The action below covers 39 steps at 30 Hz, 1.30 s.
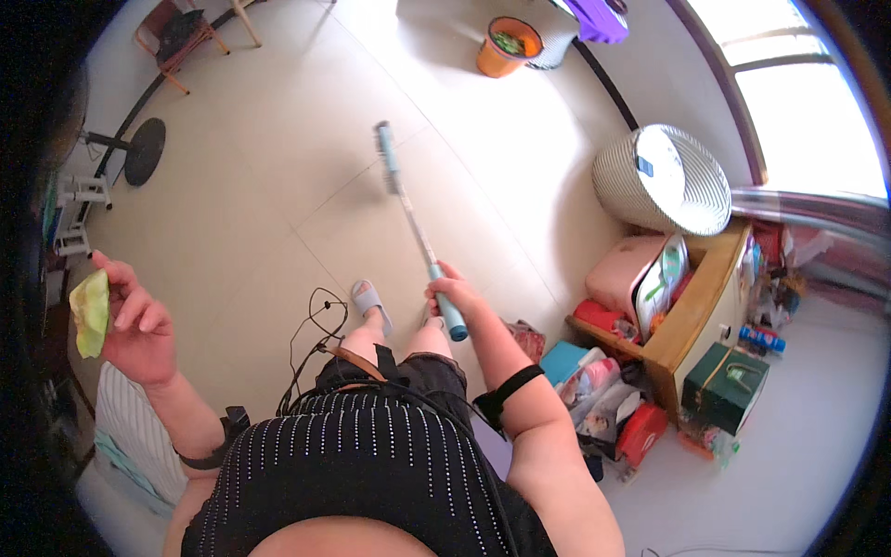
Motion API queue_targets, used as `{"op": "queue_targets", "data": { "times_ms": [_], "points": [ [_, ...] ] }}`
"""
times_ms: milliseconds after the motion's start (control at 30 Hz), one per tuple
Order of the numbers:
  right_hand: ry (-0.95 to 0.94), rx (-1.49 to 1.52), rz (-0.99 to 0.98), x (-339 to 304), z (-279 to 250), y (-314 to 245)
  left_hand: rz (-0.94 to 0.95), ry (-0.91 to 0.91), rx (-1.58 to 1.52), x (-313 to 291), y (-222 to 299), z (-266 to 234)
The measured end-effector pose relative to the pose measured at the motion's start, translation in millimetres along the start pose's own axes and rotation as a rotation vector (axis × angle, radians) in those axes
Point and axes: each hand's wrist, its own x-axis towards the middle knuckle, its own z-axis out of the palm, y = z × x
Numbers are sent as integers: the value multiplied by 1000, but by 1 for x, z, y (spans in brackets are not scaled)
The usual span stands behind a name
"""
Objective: The person is sweeping the floor of a bedroom using a broom while holding a piece of melon in the other hand.
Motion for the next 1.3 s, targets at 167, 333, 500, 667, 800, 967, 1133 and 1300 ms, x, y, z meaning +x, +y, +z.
{"op": "queue_targets", "data": {
  "times_ms": [167, 333, 500, 667, 800, 967, 1133, 1300],
  "points": [
    [206, -334, -20, 87, -14, -53, 100, 70, 53, -29, 27, -18],
    [239, -353, 15, 193, 45, -48, 187, 130, 141, -65, 51, -31],
    [102, -653, 182, 155, 151, 73, 271, 146, 138, -83, 65, -25],
    [-196, -585, 79, 123, 166, 65, 297, 85, 82, -80, 68, -14],
    [-309, -228, 171, 110, 109, -5, 301, 12, 95, -66, 60, -11],
    [-85, -855, -99, 77, 49, -22, 328, -12, 113, -39, 40, -2],
    [75, -520, -149, 90, -20, -81, 298, -35, 159, 7, 11, 7],
    [229, -545, -221, 120, -113, -181, 294, 12, 195, 81, -54, 17]
  ]
}}
